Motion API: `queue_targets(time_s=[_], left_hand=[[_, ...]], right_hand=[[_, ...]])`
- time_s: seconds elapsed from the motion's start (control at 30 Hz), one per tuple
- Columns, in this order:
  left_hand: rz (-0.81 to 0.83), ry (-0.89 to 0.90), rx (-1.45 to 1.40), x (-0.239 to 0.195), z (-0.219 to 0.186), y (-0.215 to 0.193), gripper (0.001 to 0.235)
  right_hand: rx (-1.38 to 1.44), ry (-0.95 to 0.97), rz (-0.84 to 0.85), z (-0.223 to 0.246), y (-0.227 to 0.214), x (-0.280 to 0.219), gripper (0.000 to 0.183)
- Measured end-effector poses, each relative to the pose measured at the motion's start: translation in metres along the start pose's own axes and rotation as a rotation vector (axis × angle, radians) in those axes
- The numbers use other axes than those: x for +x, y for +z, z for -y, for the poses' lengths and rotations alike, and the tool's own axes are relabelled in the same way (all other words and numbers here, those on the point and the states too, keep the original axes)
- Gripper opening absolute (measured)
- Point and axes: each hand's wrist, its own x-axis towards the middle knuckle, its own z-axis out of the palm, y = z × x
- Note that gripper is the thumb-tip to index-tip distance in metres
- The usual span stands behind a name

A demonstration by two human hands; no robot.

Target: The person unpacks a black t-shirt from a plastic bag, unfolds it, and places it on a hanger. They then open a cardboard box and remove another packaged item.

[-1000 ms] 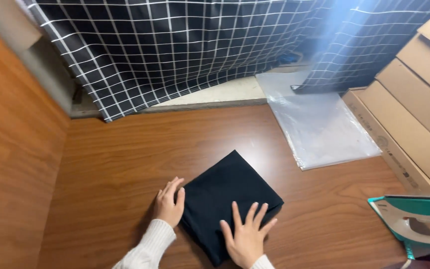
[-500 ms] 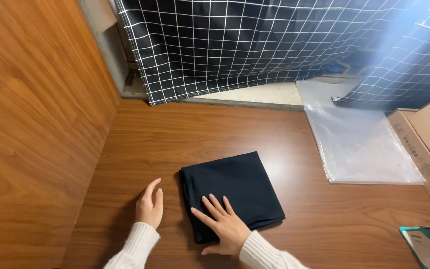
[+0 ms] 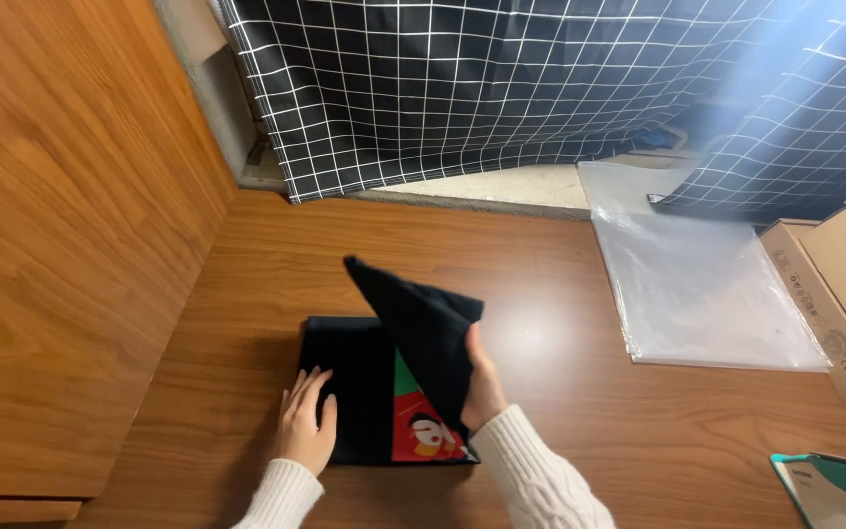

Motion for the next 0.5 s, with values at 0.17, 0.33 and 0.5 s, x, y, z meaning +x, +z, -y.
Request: queue_targets(time_s=[0.17, 0.33, 0.5], left_hand=[[0.094, 0.168, 0.150, -0.014, -0.021, 0.026, 0.042], [0.330, 0.103, 0.255, -0.019, -0.027, 0.029, 0.047], [-0.008, 0.053, 0.405, -0.003, 0.030, -0.016, 0.024]], right_hand=[[0.229, -0.252, 0.187, 0.057, -0.045, -0.045, 0.058], [0.146, -0.399, -0.090, 0.090, -0.125, -0.078, 0.048], [-0.429, -0.461, -0.409, 0.105, -0.231, -0.090, 0.040]])
